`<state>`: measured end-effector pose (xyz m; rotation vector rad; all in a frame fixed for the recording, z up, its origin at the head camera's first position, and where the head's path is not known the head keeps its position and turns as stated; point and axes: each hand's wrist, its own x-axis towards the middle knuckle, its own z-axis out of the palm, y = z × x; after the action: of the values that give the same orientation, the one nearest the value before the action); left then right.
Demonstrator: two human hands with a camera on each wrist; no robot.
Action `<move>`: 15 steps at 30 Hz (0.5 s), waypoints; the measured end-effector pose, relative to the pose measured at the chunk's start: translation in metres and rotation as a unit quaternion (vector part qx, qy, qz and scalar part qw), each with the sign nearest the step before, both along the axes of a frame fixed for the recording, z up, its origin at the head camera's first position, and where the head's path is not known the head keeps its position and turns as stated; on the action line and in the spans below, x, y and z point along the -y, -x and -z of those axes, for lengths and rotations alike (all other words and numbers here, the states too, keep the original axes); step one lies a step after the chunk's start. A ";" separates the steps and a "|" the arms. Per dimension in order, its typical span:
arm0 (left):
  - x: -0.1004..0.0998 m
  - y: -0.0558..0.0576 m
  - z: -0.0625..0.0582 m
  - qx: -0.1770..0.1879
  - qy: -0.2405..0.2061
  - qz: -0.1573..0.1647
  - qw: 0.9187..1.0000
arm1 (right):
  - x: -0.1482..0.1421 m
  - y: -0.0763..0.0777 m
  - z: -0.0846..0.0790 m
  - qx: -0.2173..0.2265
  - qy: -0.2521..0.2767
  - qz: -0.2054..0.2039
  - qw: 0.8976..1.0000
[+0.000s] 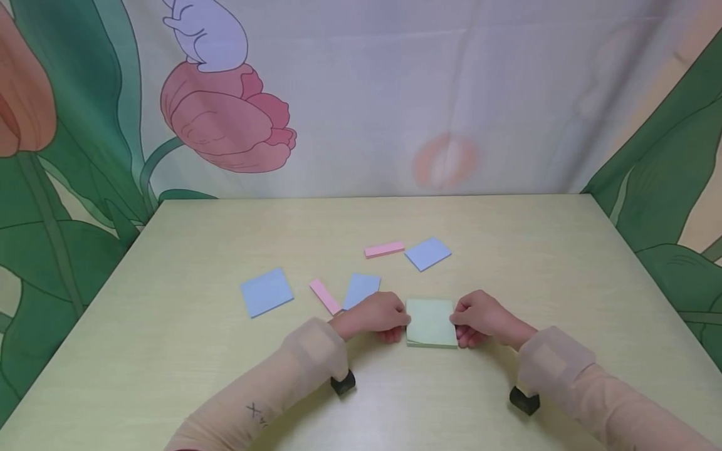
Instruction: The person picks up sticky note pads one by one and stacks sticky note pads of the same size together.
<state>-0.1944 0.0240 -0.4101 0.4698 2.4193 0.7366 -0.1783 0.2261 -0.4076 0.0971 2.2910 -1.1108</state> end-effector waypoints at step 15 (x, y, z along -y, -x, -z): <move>0.008 0.000 0.000 0.005 -0.012 -0.008 1.000 | 0.005 0.005 0.005 -0.001 0.007 -0.009 1.000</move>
<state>-0.1943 0.0156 -0.4097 0.4558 2.4093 0.7748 -0.1830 0.2214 -0.4124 0.0705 2.2818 -1.1179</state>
